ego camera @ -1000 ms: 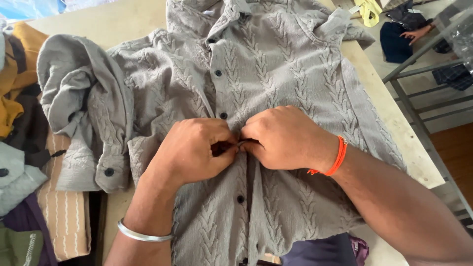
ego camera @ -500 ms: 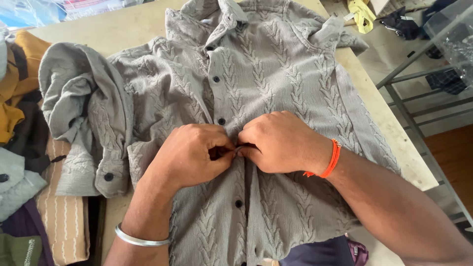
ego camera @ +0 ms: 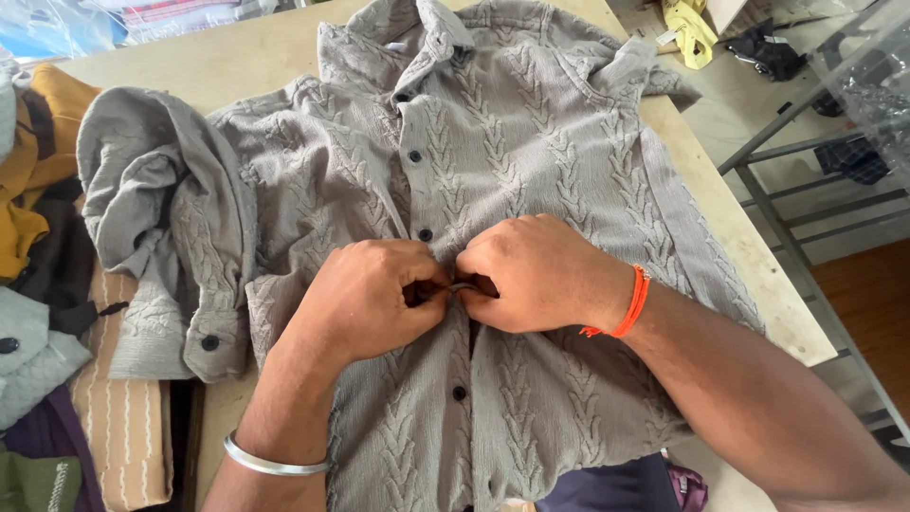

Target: Buttoning the front buttons of a grey textured shirt laid out on a table.

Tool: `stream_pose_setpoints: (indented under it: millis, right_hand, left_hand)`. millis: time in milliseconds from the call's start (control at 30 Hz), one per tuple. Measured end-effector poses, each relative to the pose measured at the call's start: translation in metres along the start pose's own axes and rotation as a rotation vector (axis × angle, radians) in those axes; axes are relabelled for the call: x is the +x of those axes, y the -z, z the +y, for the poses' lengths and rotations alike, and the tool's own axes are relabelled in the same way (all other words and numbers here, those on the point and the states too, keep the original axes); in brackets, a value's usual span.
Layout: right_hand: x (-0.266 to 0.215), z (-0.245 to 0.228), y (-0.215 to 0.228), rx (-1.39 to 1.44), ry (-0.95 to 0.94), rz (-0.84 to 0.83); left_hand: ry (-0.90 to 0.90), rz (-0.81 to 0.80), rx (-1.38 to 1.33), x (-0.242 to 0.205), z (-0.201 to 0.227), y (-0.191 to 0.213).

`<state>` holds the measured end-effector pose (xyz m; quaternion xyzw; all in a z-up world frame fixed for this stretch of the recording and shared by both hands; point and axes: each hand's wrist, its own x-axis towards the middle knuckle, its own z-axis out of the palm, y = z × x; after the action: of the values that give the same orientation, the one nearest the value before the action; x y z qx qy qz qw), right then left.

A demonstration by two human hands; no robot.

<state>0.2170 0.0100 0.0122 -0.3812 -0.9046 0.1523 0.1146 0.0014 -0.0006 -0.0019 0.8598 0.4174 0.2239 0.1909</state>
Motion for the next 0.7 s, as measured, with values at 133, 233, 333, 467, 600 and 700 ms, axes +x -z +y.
stream_pose_setpoints:
  millis: [133, 233, 333, 467, 600, 700]
  right_hand:
    - [0.0, 0.001, -0.001, -0.018, -0.007, 0.003]
    - [0.0, 0.003, 0.0, -0.006, 0.002, 0.009]
    - [0.001, 0.005, 0.0, 0.023, 0.019, 0.02]
    - [0.002, 0.012, -0.001, 0.145, -0.022, -0.028]
    - [0.0, 0.012, 0.0, 0.138, 0.029, 0.036]
    - [-0.002, 0.008, -0.002, 0.105, 0.087, 0.113]
  left_hand:
    - [0.012, -0.006, -0.003, 0.0, -0.001, -0.001]
    - [0.005, -0.003, -0.011, 0.0, 0.0, 0.0]
    - [-0.009, -0.008, -0.015, 0.0, 0.002, 0.001]
    - [0.022, 0.005, -0.067, 0.0, 0.002, -0.001]
    - [-0.006, 0.043, -0.087, 0.003, -0.001, -0.006]
    - [0.138, 0.033, -0.135, 0.002, -0.005, -0.01]
